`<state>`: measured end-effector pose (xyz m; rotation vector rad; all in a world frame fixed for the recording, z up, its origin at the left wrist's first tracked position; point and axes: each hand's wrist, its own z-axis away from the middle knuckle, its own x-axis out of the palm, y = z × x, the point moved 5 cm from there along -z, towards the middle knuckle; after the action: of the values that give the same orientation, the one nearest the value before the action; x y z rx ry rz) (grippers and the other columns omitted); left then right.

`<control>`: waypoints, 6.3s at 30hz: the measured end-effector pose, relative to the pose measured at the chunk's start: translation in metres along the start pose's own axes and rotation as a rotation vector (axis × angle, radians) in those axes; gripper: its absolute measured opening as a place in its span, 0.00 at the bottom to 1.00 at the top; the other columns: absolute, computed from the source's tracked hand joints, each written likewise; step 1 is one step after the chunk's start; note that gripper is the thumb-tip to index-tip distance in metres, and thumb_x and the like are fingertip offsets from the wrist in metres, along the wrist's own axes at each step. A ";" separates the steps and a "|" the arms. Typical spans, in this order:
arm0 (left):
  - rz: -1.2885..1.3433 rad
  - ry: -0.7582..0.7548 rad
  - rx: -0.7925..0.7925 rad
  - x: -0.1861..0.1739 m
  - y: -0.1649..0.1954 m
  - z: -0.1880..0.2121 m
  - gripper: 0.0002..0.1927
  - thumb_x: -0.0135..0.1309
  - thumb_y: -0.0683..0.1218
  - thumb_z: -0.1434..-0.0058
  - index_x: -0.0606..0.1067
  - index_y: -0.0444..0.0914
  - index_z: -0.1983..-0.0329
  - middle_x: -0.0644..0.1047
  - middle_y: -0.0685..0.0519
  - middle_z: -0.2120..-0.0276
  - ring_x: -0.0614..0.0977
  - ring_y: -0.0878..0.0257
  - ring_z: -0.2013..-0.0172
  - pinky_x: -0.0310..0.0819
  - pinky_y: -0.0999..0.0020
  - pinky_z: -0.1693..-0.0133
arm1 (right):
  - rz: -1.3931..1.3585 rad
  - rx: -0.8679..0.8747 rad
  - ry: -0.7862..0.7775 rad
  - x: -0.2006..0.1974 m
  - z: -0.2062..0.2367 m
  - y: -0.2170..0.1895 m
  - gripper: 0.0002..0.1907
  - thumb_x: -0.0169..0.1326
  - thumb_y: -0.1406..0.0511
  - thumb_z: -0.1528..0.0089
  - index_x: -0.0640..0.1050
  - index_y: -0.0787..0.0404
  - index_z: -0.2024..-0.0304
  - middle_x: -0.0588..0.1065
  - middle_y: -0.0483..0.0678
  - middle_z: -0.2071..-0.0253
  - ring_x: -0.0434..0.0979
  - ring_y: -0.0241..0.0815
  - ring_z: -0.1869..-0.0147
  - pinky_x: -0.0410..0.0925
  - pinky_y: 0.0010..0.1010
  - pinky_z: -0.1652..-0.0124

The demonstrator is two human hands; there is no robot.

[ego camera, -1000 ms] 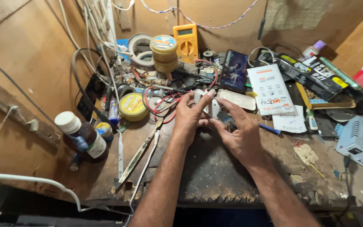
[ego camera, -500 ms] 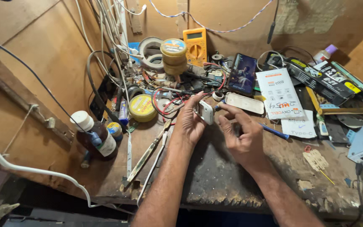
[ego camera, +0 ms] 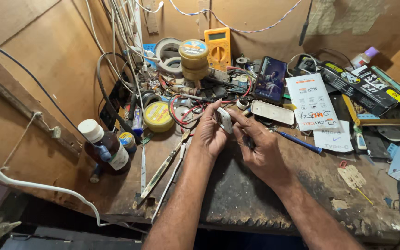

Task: The person handles a smartphone on a cluttered repair bench, peeling tape strips from its screen and turning it over. They power the phone on and interact with its screen, then use multimeter test probes on the bench, handle a teal phone back cover, and work on a small white device while applying liquid from a bottle.

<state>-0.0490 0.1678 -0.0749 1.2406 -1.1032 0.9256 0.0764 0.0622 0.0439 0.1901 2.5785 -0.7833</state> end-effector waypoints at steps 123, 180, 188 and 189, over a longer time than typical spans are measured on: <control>-0.794 -0.113 0.184 0.066 0.001 0.054 0.29 0.60 0.44 0.37 0.69 0.37 0.33 0.80 0.53 0.54 0.81 0.69 0.58 0.78 0.71 0.59 | -0.459 0.885 -0.008 -0.012 0.029 0.081 0.15 0.52 0.59 0.35 0.83 0.55 0.51 0.81 0.40 0.74 0.64 0.27 0.86 0.56 0.24 0.86; -0.758 0.206 0.488 0.024 0.003 0.039 0.28 0.61 0.42 0.39 0.69 0.25 0.40 0.76 0.54 0.63 0.76 0.69 0.65 0.73 0.74 0.65 | -0.530 0.147 -0.100 0.144 -0.119 -0.132 0.16 0.65 0.59 0.37 0.83 0.64 0.54 0.84 0.46 0.66 0.80 0.31 0.64 0.74 0.26 0.67; -0.755 0.203 0.467 0.037 0.009 0.046 0.17 0.59 0.41 0.40 0.72 0.33 0.49 0.74 0.56 0.69 0.75 0.69 0.71 0.75 0.73 0.72 | -0.463 0.081 -0.044 0.153 -0.109 -0.165 0.18 0.61 0.56 0.36 0.81 0.61 0.49 0.83 0.50 0.63 0.87 0.37 0.61 0.77 0.27 0.61; -0.766 0.211 0.460 0.038 0.010 0.047 0.17 0.59 0.41 0.40 0.72 0.34 0.48 0.75 0.56 0.69 0.75 0.70 0.71 0.74 0.74 0.72 | -0.479 0.104 -0.058 0.153 -0.109 -0.165 0.18 0.61 0.57 0.35 0.80 0.61 0.49 0.83 0.50 0.63 0.87 0.39 0.61 0.77 0.27 0.61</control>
<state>-0.0551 0.1211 -0.0365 1.7156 -0.1847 0.6943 -0.1423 -0.0131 0.1386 -0.4295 2.5561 -1.0698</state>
